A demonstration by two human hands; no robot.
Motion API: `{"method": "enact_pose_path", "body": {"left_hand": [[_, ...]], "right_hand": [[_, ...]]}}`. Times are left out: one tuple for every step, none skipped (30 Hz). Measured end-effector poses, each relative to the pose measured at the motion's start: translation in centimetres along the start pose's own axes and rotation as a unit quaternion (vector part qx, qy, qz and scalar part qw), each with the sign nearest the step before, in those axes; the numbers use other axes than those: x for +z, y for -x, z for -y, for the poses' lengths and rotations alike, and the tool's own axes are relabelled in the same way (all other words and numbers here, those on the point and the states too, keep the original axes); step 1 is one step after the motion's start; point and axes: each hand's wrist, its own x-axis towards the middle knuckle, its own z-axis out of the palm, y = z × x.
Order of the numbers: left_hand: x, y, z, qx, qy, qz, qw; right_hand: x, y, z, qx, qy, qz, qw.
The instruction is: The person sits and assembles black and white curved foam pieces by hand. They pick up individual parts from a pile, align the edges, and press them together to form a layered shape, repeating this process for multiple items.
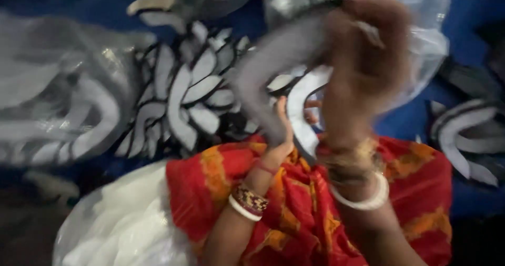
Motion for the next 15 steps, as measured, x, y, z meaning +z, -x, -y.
{"method": "enact_pose_path", "body": {"left_hand": [[-0.7, -0.1, 1.5, 0.107, -0.152, 0.000, 0.983], [-1.3, -0.4, 3.1, 0.217, -0.294, 0.004, 0.931], [-0.1, -1.2, 4.4, 0.210, -0.287, 0.024, 0.934], [1.0, -1.7, 2.8, 0.162, -0.227, 0.009, 0.960], [2.9, -0.9, 0.0, 0.111, -0.171, -0.008, 0.979], [3.8, -0.9, -1.2, 0.058, -0.117, -0.025, 0.991], [4.6, -0.8, -2.6, 0.006, -0.063, -0.052, 0.997], [5.4, -0.7, -4.3, -0.047, -0.010, -0.078, 0.996], [5.1, -0.6, -4.7, -0.099, 0.041, -0.110, 0.988], [4.9, -0.2, -4.9, -0.151, 0.091, -0.142, 0.974], [5.1, 0.1, -4.9, -0.202, 0.141, -0.171, 0.954], [4.8, 0.1, -4.1, -0.207, 0.140, -0.165, 0.954], [4.6, 0.2, -3.2, -0.168, 0.095, -0.109, 0.975], [4.3, 0.3, -2.4, -0.126, 0.049, -0.053, 0.989], [5.0, 0.3, -2.8, -0.126, 0.049, -0.050, 0.990]], "right_hand": [[2.1, -0.1, -1.6, 0.012, -0.083, 0.025, 0.996], [4.0, -0.4, -3.5, 0.023, -0.166, 0.051, 0.985], [4.0, -1.5, -1.2, 0.019, -0.148, 0.038, 0.988], [4.3, -2.6, 1.0, 0.068, -0.107, 0.075, 0.989], [5.1, -3.8, 3.3, 0.118, -0.075, 0.112, 0.984], [4.1, -3.3, 1.8, 0.116, -0.063, 0.097, 0.986], [3.4, -2.7, 0.5, 0.068, -0.066, 0.098, 0.991], [2.8, -1.9, -0.8, 0.020, -0.069, 0.101, 0.992], [0.8, -1.0, -4.0, 0.023, -0.065, 0.096, 0.993], [-1.1, 0.0, -7.1, 0.100, -0.011, 0.074, 0.992], [-3.3, 0.7, -10.3, 0.173, 0.043, 0.052, 0.983], [-5.8, 1.9, -16.2, 0.173, 0.048, 0.047, 0.983], [-8.6, 3.2, -21.5, 0.242, 0.156, 0.065, 0.955], [-11.3, 4.2, -26.4, 0.308, 0.260, 0.083, 0.911], [-14.2, 7.1, -31.9, 0.307, 0.261, 0.081, 0.912]]}}
